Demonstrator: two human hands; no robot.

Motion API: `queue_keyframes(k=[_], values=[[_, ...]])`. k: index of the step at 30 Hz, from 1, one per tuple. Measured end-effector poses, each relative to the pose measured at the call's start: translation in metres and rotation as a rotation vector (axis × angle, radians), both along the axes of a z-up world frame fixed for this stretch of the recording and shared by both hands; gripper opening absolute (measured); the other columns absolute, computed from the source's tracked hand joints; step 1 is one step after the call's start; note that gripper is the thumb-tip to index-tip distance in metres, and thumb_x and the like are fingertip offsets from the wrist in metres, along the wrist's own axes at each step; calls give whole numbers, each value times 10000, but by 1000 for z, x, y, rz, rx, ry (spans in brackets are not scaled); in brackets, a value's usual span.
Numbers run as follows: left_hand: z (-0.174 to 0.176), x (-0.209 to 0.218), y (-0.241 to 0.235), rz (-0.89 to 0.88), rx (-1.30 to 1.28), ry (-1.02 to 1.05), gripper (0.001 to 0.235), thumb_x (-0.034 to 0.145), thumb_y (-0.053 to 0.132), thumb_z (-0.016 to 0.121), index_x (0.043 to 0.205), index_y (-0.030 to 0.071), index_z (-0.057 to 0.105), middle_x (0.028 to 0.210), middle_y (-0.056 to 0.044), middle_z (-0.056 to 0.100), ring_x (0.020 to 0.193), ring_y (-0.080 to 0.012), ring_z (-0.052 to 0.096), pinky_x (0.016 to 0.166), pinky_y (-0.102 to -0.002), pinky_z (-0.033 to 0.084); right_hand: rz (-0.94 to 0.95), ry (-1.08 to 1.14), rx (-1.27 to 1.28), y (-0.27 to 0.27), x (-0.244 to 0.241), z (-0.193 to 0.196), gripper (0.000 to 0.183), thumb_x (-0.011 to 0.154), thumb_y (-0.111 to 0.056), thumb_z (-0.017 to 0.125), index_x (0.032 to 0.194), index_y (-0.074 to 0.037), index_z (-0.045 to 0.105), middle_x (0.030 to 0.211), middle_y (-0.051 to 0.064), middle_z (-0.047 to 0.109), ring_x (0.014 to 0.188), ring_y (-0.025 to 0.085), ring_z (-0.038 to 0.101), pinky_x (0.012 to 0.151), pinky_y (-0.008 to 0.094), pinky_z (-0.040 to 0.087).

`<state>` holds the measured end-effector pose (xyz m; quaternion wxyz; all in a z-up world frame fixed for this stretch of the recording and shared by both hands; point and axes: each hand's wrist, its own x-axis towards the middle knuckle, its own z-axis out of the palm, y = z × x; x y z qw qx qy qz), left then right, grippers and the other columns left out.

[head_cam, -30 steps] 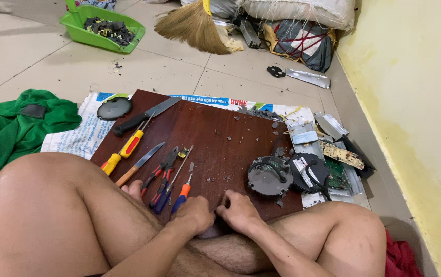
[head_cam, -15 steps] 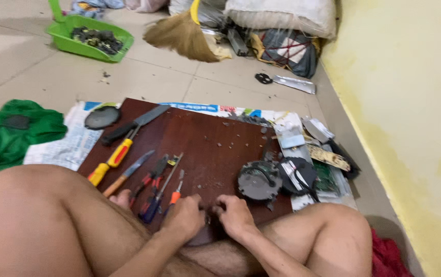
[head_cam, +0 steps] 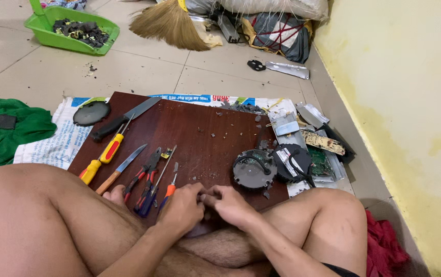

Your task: The person sits on the floor and uses a screwdriver and pliers to disassemble a small electronic component on a wooden board. They remove parts and separate wires from the component.

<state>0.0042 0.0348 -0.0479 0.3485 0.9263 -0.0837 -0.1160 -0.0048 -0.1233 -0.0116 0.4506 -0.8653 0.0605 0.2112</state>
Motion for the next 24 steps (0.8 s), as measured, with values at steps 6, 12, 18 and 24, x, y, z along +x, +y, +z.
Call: queue_keyframes(k=[6, 12, 18, 24], values=[[0, 0, -2, 10, 6, 44, 282, 841, 253, 759, 1105, 232, 661, 1046, 4, 815, 1017, -320, 739, 847, -504, 557, -178, 76, 214, -34, 26, -46, 381, 996, -60, 529, 1307, -40, 748, 1413, 108, 745, 1325, 233, 662, 1160, 334, 457], [-22, 4, -1, -70, 171, 56, 330, 907, 373, 731, 1137, 145, 667, 1173, -167, 697, 1123, -435, 667, 932, -575, 527, -1034, 117, 1397, -129, 90, 40, 15, 1048, -138, 661, 1043, -138, 675, 952, 51, 728, 829, 110, 681, 740, 213, 555], [18, -12, -10, -362, 358, 230, 366, 964, 53, 550, 1321, 131, 555, 1539, -193, 337, 1136, -522, 650, 953, -611, 539, -920, -37, 1037, -98, 60, 100, 285, 1114, -179, 483, 1227, 48, 615, 1248, 250, 697, 848, 163, 632, 717, 234, 579], [-15, -5, -11, -283, 295, 100, 212, 926, 223, 621, 1108, 160, 709, 1053, -200, 749, 1034, -470, 714, 883, -587, 564, -530, 61, 541, -24, 11, 22, 170, 1062, 2, 545, 1138, 32, 694, 920, 161, 721, 737, 229, 642, 613, 305, 487]])
